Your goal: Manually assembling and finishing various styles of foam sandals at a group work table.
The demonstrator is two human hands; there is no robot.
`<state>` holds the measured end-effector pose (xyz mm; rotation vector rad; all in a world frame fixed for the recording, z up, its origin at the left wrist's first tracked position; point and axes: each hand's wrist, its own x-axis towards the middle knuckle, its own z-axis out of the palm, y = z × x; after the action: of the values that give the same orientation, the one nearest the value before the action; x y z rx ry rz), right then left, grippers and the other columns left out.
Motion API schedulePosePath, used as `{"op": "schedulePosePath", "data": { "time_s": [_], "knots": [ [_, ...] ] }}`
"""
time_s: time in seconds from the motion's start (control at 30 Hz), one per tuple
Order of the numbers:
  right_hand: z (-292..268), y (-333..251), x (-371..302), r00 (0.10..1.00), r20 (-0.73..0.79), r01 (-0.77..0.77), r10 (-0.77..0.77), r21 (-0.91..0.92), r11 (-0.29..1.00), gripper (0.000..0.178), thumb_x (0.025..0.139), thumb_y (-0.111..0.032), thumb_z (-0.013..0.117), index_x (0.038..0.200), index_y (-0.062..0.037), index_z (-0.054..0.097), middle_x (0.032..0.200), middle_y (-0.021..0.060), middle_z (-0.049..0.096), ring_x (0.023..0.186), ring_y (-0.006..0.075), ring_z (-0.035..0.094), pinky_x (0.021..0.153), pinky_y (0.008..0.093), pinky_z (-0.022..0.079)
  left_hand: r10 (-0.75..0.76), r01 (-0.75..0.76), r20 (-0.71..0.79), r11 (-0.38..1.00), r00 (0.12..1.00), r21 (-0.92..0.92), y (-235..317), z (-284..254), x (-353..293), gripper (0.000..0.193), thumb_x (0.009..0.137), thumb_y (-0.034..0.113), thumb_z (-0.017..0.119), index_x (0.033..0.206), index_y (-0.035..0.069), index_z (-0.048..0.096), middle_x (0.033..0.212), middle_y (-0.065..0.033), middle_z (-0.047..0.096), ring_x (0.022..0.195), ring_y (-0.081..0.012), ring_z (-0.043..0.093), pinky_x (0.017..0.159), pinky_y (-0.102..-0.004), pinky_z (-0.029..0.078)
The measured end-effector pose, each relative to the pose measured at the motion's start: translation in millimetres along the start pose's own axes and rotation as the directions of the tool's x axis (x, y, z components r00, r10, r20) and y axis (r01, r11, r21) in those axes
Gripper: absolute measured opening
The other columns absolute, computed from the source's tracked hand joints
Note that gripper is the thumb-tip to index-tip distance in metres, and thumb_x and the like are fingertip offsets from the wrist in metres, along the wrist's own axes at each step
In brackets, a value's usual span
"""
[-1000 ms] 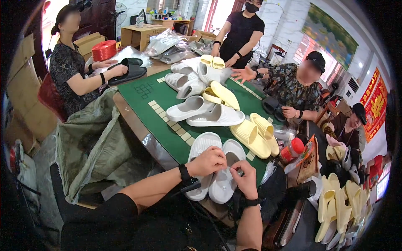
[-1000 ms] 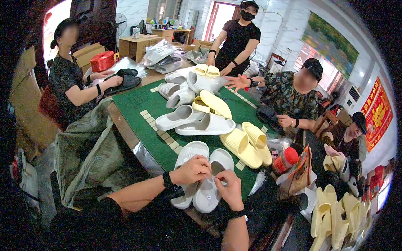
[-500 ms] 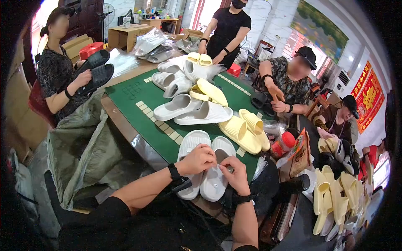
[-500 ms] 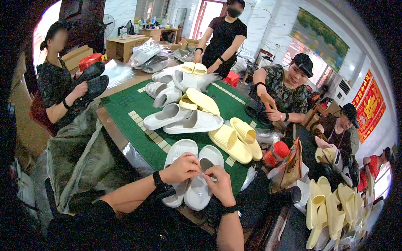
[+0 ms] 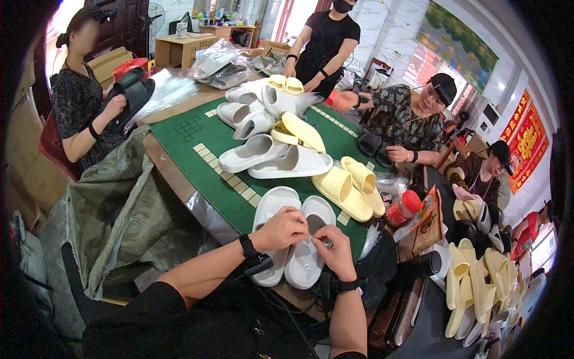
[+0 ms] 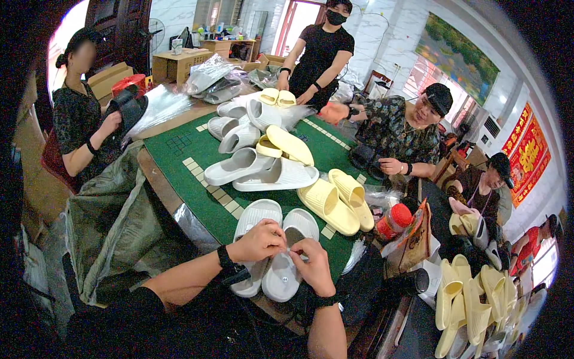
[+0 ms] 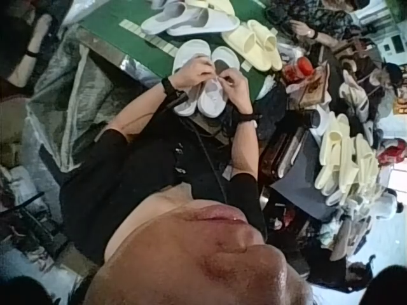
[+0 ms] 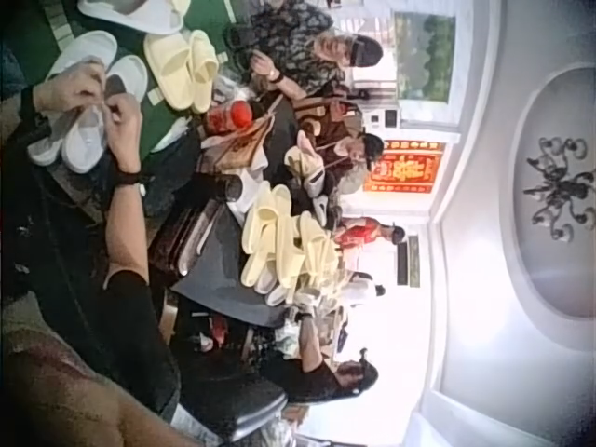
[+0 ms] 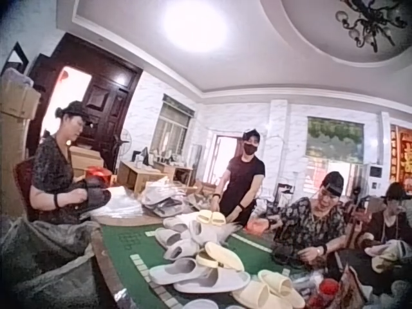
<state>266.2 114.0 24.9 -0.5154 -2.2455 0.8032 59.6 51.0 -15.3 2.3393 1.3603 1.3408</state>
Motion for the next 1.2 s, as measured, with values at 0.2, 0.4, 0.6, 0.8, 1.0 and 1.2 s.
{"op": "schedulePosePath", "data": {
  "time_s": [0.2,0.4,0.6,0.8,1.0,1.2],
  "knots": [
    [0.3,2.0,0.4,1.0,0.011,0.008,-0.008,-0.008,1.0,0.014,0.078,0.001,0.075,0.087,-0.0011,0.064,0.082,0.0108,0.064,0.076,0.0261,0.063,0.069,0.0348,0.051,0.01,-0.01,-0.01,1.0,1.0,0.023,0.6,0.1,-0.1,0.007,0.084,0.018,0.068,0.083,0.013,0.072,0.092,-0.0019,0.065,0.1,-0.0216,0.061,0.101,-0.0401,0.039],
    [-0.8,-0.9,1.5,1.0,0.015,0.001,-0.001,-0.002,1.0,0.014,0.078,0.001,0.075,0.087,-0.0008,0.064,0.082,0.0108,0.064,0.076,0.026,0.064,0.069,0.035,0.051,0.008,-0.007,-0.002,0.999,1.0,0.033,3.6,-1.8,1.2,0.007,0.084,0.019,0.067,0.083,0.013,0.072,0.092,-0.0017,0.065,0.099,-0.0214,0.061,0.101,-0.0402,0.039],
    [-1.1,-0.4,0.7,1.0,0.017,0.006,-0.006,-0.011,1.0,0.014,0.078,0.002,0.074,0.088,-0.0002,0.064,0.082,0.0115,0.063,0.076,0.0264,0.064,0.069,0.0353,0.051,0.023,-0.022,-0.008,0.998,1.0,0.058,5.7,-3.6,1.1,0.007,0.084,0.019,0.067,0.083,0.013,0.071,0.092,-0.0008,0.066,0.099,-0.0212,0.061,0.101,-0.0399,0.039],
    [0.0,-2.0,-0.1,1.0,0.021,-0.023,0.023,-0.009,1.0,0.015,0.078,0.002,0.074,0.089,0.0,0.064,0.082,0.012,0.064,0.077,0.0275,0.064,0.07,0.0358,0.052,0.032,-0.03,-0.021,0.998,0.999,0.063,5.8,-4.1,-0.4,0.008,0.084,0.019,0.067,0.083,0.013,0.071,0.092,-0.0001,0.066,0.1,-0.0207,0.061,0.1,-0.0391,0.039],
    [1.0,3.6,-1.4,1.0,0.011,-0.008,0.008,-0.013,1.0,0.014,0.078,0.001,0.075,0.089,-0.0001,0.065,0.084,0.0123,0.065,0.078,0.0293,0.065,0.07,0.0365,0.052,0.05,-0.048,-0.028,0.997,0.998,0.068,3.2,-2.1,-1.0,0.008,0.084,0.019,0.067,0.083,0.012,0.072,0.092,0.0002,0.066,0.1,-0.0203,0.061,0.1,-0.0391,0.039],
    [0.7,3.6,-0.5,1.0,0.022,-0.01,0.01,-0.025,1.0,0.014,0.079,0.0,0.075,0.089,-0.0005,0.065,0.084,0.0118,0.064,0.077,0.0277,0.065,0.07,0.0355,0.052,0.036,-0.035,-0.017,0.998,0.999,0.06,4.1,-2.7,-0.9,0.008,0.083,0.018,0.068,0.084,0.012,0.072,0.092,-0.0008,0.067,0.1,-0.0208,0.061,0.1,-0.0391,0.039]
  ]
}}
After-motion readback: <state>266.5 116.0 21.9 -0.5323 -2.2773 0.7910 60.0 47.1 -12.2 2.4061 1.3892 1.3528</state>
